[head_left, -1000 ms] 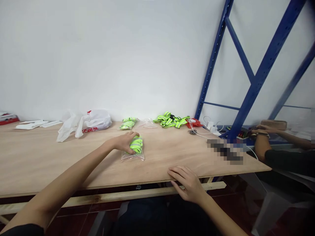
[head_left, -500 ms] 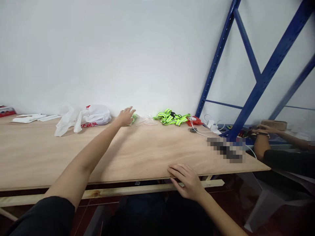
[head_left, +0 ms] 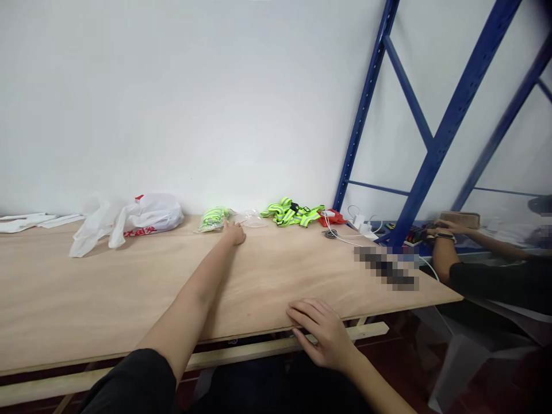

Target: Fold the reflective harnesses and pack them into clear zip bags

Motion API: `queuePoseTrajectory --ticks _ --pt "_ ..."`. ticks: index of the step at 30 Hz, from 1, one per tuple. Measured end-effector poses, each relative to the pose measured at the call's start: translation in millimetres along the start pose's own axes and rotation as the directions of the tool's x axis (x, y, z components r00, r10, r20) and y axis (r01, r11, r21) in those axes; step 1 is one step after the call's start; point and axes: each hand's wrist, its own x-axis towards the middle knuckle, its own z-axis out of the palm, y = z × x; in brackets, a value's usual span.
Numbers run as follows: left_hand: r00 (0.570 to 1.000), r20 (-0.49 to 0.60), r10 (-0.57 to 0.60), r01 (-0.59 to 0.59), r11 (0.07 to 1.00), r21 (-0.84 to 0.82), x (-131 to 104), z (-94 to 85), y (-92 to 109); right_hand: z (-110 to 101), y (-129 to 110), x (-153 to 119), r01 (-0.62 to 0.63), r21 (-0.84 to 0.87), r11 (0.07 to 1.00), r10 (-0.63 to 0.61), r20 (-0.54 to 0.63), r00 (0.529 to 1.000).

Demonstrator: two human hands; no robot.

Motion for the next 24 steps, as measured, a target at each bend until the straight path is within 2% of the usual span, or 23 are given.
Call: queuePoseTrajectory --ticks 7,11,14,19,22,24 --pt "0.999 -0.020 -0.051 0.051 0.998 0.022 -4.1 -7.4 -6.8 -1.0 -0.9 1.9 0.002 -0.011 1.000 -0.001 0.008 1.000" --pt "0.995 -0.092 -0.038 0.041 0.999 0.030 -12.6 -15.8 -1.3 -1.8 -2.1 1.7 0.006 -0.017 1.000 -0.006 0.006 1.000" --pt "0.980 -0.197 -0.016 0.024 0.999 0.038 -15.7 -36.3 7.0 -1.1 -2.5 2.1 0.000 -0.009 1.000 0.000 -0.001 1.000" --pt "0.927 -0.376 -0.003 0.019 0.999 0.037 -27.5 -90.7 21.6 -4.1 -6.2 6.0 -0.043 0.038 0.998 0.042 0.017 0.999" --pt "0.898 -0.434 0.075 -0.057 0.997 0.054 -58.2 -110.5 27.7 -13.3 -4.8 11.6 -0.169 0.085 0.982 0.160 0.110 0.981" --pt "0.864 -0.459 0.207 -0.185 0.978 0.093 -89.0 -111.9 30.3 -20.4 3.7 17.6 -0.234 0.091 0.968 0.214 0.190 0.958"
